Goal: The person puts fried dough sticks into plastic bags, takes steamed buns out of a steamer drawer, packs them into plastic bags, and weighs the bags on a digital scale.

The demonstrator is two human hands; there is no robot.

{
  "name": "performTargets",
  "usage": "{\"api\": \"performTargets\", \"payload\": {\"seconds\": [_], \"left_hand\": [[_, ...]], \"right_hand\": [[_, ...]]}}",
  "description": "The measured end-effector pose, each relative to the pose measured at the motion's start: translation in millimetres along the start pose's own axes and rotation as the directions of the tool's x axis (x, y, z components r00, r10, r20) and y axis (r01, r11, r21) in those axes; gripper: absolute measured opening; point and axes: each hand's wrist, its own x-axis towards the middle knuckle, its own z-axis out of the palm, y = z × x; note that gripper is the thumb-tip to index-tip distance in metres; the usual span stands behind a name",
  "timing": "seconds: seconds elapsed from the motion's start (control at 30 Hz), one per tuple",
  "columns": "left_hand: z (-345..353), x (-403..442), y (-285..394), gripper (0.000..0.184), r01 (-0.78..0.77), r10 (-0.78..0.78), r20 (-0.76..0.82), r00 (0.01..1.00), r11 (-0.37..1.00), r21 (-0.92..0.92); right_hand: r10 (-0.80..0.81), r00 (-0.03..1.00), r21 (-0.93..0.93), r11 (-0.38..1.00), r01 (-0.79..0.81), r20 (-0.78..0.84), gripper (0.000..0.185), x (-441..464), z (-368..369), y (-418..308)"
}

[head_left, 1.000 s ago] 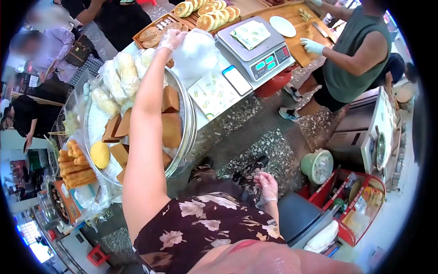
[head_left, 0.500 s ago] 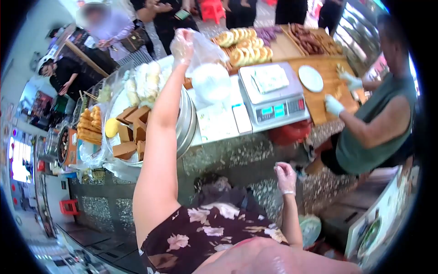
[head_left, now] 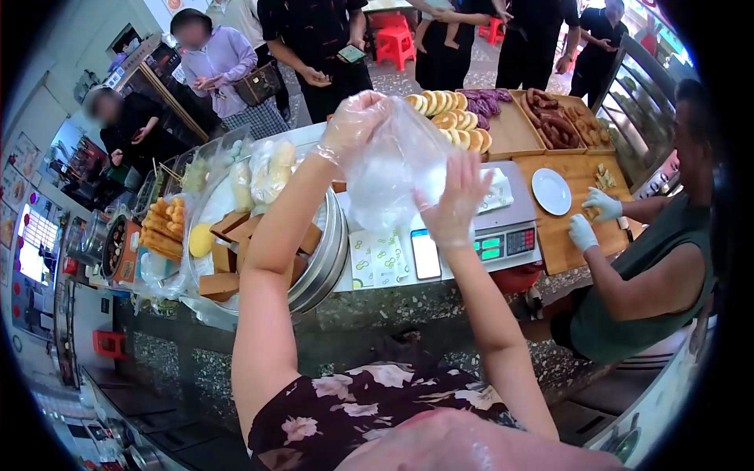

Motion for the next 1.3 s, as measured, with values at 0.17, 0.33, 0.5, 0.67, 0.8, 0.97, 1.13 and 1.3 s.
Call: {"api": "performTargets", "payload": {"seconds": [0.17,0.33,0.5,0.67,0.8,0.97,1.13,1.3], "left_hand": [[10,6,-13,0.022,-0.257,0.42,-0.24,0.875,0.824,0.506],[135,-106,-58,0.053,-0.612,0.718,0.263,0.645,0.279,0.74],[208,-122,-148,0.027,-0.715,0.423,0.58,0.696,0.477,0.51],[357,-185,-130,0.021,-0.798,0.54,0.719,0.437,0.602,0.032],[507,-263,-114,0.016,0.078,0.071,0.882,0.466,0.99,-0.121],[648,-281,-78,0.006,0.75,-0.26,0.958,0.124,0.657,0.081],[720,-244,-26,0.016,-0.015,-0.037,0.96,0.279,0.999,0.043],[805,-217,-56,0.016,-0.631,0.009,0.915,0.403,0.726,0.271]], "right_hand": [[0.178,0.98,0.146,0.971,-0.189,0.085,0.019,3,22,63],[0.447,0.855,-0.217,0.891,-0.399,0.261,0.006,-58,-74,125],[0.581,0.75,-0.376,0.803,-0.463,0.316,0.008,-178,-173,95],[0.957,0.29,-0.477,0.258,-0.84,0.007,0.019,-278,-328,113],[0.995,-0.048,0.436,-0.081,-0.896,0.086,0.035,-326,-467,143],[0.946,0.233,0.503,0.092,-0.859,0.224,0.017,-388,-588,247],[0.964,0.033,0.107,0.005,-0.994,0.266,0.019,-355,-613,393],[0.864,0.325,-0.504,0.491,-0.711,0.384,0.026,-314,-616,529]]}}
